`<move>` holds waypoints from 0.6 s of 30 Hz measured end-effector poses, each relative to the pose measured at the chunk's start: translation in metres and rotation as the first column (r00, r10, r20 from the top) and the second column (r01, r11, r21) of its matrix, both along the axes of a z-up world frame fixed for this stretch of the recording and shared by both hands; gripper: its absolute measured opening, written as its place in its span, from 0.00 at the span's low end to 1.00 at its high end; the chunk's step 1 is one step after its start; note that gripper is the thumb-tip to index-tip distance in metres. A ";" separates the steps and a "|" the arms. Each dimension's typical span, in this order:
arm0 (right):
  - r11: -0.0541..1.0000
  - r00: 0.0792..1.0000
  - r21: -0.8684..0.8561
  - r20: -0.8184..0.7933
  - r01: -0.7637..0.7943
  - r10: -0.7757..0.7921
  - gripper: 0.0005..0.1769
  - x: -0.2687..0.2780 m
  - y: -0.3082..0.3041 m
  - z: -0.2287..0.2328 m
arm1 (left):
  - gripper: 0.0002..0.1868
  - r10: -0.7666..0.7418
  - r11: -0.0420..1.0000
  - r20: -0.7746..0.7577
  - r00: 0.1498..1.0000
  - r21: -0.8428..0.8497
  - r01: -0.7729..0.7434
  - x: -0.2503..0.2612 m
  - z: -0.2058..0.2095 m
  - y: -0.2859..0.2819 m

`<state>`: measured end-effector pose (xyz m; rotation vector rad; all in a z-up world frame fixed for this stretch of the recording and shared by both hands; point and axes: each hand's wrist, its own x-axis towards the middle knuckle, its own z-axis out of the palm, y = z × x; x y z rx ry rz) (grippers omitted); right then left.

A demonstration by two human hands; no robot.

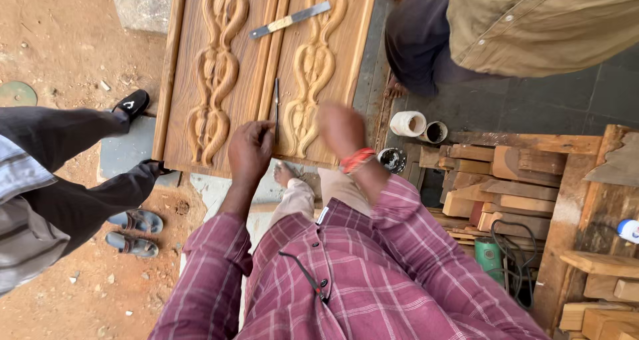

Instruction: The person carves a decorative floral pattern into a wooden panel using a chisel and a wooden mallet. They repeatedly position the chisel and strike it to remove wood shavings, refining the design on the panel.

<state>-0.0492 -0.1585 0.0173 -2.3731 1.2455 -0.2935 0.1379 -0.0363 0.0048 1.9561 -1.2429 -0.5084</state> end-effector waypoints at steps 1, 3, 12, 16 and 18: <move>0.997 0.950 -0.047 0.308 0.062 -0.044 0.07 -0.014 -0.008 0.010 | 0.06 0.016 1.000 -0.013 1.000 -0.010 -0.016 -0.001 0.001 0.001; 0.979 0.928 0.184 0.342 0.090 -0.149 0.07 -0.032 -0.021 0.021 | 0.06 0.044 0.999 -0.039 0.998 -0.017 -0.045 -0.003 0.003 0.012; 0.880 0.919 -0.371 0.140 -0.295 0.367 0.05 -0.026 -0.006 0.027 | 0.08 0.043 0.999 0.004 0.999 0.023 -0.044 -0.034 0.008 0.056; 0.733 0.796 -0.310 -0.214 -0.605 0.566 0.04 -0.013 -0.019 0.025 | 0.09 0.055 0.998 -0.072 0.996 0.027 -0.053 -0.036 0.012 0.055; 0.702 0.751 -0.268 -0.252 -0.660 0.610 0.03 -0.005 -0.017 0.023 | 0.08 0.063 0.998 -0.044 0.997 -0.025 -0.064 -0.030 0.015 0.048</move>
